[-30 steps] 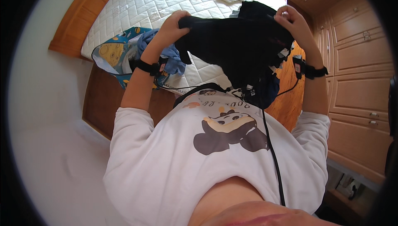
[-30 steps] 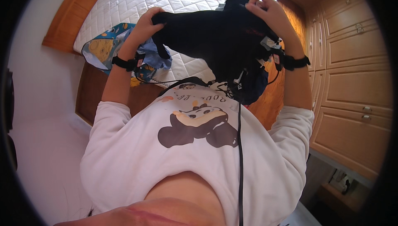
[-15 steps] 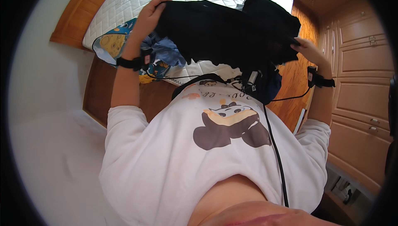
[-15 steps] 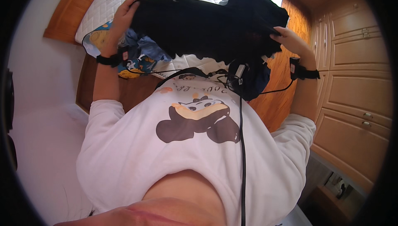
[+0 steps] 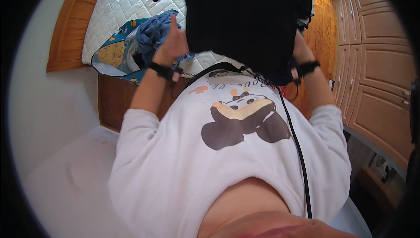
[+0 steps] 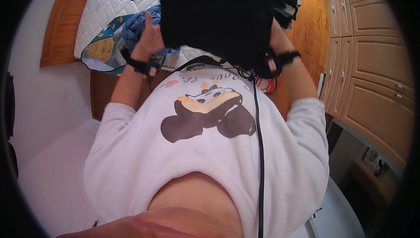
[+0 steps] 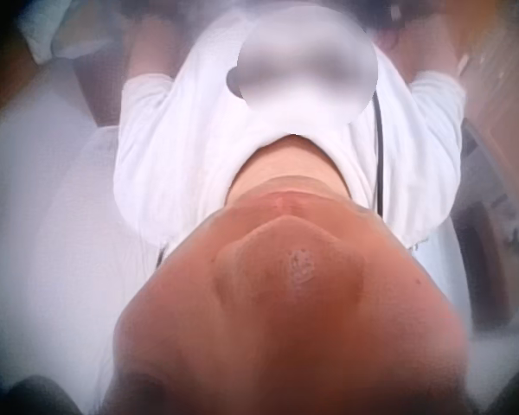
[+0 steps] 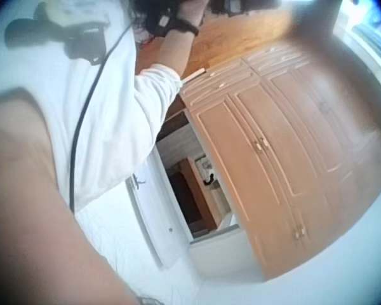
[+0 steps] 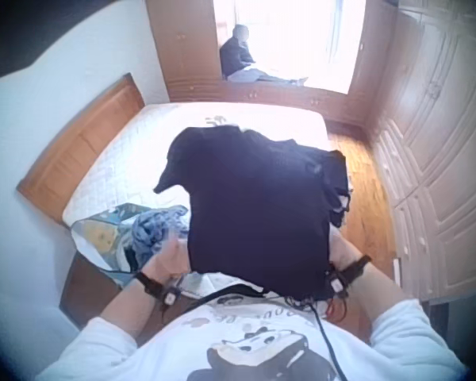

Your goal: The person removes clothes from a pop-up laundry hamper on a bed, unfolds each item, folds it neatly, and stacks it on the mattress. Items include jeans, black pants, a blue shirt, and a white shirt. The person handles each garment one at a time and places the folded stack on the bed.

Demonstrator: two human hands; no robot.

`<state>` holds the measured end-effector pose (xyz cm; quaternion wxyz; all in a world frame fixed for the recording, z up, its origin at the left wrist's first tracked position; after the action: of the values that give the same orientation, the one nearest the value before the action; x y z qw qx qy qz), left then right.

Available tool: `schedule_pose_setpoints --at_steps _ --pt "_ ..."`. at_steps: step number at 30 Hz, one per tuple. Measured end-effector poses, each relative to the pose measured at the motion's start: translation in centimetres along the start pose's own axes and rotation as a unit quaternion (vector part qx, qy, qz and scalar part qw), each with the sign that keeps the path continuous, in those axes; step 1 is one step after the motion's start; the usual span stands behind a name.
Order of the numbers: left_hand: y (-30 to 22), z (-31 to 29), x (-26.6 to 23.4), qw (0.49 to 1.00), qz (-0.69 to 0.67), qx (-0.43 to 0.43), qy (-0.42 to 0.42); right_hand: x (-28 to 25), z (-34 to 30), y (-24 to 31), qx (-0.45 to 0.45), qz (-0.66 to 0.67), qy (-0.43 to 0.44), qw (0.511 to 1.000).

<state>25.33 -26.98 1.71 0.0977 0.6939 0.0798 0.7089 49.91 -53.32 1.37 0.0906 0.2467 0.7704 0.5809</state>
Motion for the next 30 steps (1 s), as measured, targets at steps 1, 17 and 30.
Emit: schedule_pose_setpoints --at_steps 1,17,30 --pt "0.7 -0.7 -2.4 0.953 0.301 -0.006 -0.021 0.6 -0.5 -2.5 0.127 0.235 0.047 0.963" --pt "-4.8 -1.7 4.9 0.537 0.748 0.355 -0.158 -6.7 -1.4 2.3 0.038 0.067 -0.195 0.978" --pt "-1.7 -3.4 8.6 0.485 0.747 0.451 -0.068 -4.2 -5.0 7.1 -0.141 0.016 -0.145 0.979"
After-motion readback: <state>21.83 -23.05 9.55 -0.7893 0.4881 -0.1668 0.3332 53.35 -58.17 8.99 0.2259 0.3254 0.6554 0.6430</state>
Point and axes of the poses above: each hand's wrist, its own z-axis towards the middle knuckle, its own x-axis out of the palm, y = z × x, the point moved 6 cm from there along z, towards the middle knuckle, and after that the axes turned 13 degrees about x, right-handed, at the moved point
